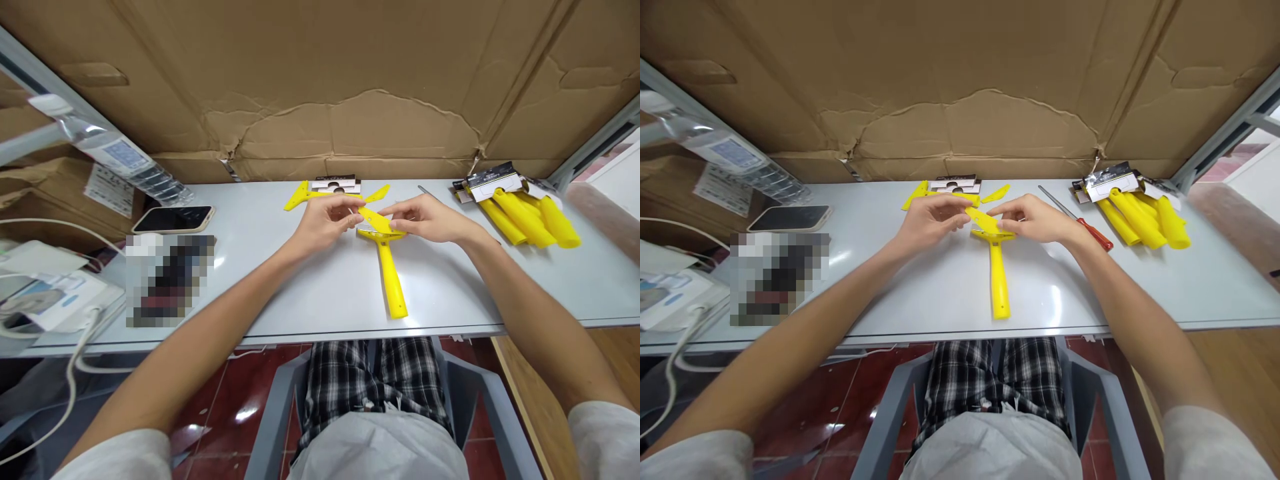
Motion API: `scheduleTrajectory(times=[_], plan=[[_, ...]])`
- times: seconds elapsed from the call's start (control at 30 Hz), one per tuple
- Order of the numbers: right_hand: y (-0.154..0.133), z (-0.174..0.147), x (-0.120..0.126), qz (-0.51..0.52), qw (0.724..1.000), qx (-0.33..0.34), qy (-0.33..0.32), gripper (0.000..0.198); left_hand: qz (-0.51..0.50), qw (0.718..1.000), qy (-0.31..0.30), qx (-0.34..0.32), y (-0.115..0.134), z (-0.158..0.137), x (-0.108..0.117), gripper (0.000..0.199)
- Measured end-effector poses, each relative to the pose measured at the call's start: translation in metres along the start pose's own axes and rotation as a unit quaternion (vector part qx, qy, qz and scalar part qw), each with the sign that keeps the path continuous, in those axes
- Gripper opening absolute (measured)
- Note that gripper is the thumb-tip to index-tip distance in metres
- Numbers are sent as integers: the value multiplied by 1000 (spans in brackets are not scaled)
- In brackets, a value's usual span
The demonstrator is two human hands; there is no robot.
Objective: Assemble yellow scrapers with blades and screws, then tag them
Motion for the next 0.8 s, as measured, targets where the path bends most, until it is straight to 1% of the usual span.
scheduleTrajectory(times=[0.03,0.1,0.17,0.27,0.37,0.47,0.53,0.63,0.8], plan=[[1,1,0,17,999,-7,26,66,-5,1000,4,10,0,0,0,54],[4,2,2,46,996,-14,71,64,-8,999,12,37,-1,0,0,57],[6,2,4,61,994,-18,93,59,-5,997,15,73,-1,0,0,57],[9,3,6,52,994,-28,94,61,-4,993,2,119,-1,0,1,52],[13,3,8,15,995,-24,91,62,8,989,-23,145,-2,0,2,40],[15,4,6,-27,996,-9,84,47,34,986,-50,156,-5,0,5,29],[16,5,4,-50,996,-7,75,40,51,983,-62,163,-8,-1,5,27],[19,5,4,-73,995,-10,74,38,64,982,-73,164,-12,-1,5,29],[22,5,5,-104,991,-18,78,38,100,983,-78,135,-14,-1,4,29]])
Point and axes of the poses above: each hand's wrist, its own z-axis towards the middle knuckle, its own x-axis out of the back of the hand, y = z × x, the point moved 2 cm from there along z, towards the middle knuckle, and after that the axes turned 3 degrees about -x, right-handed, at the moved point
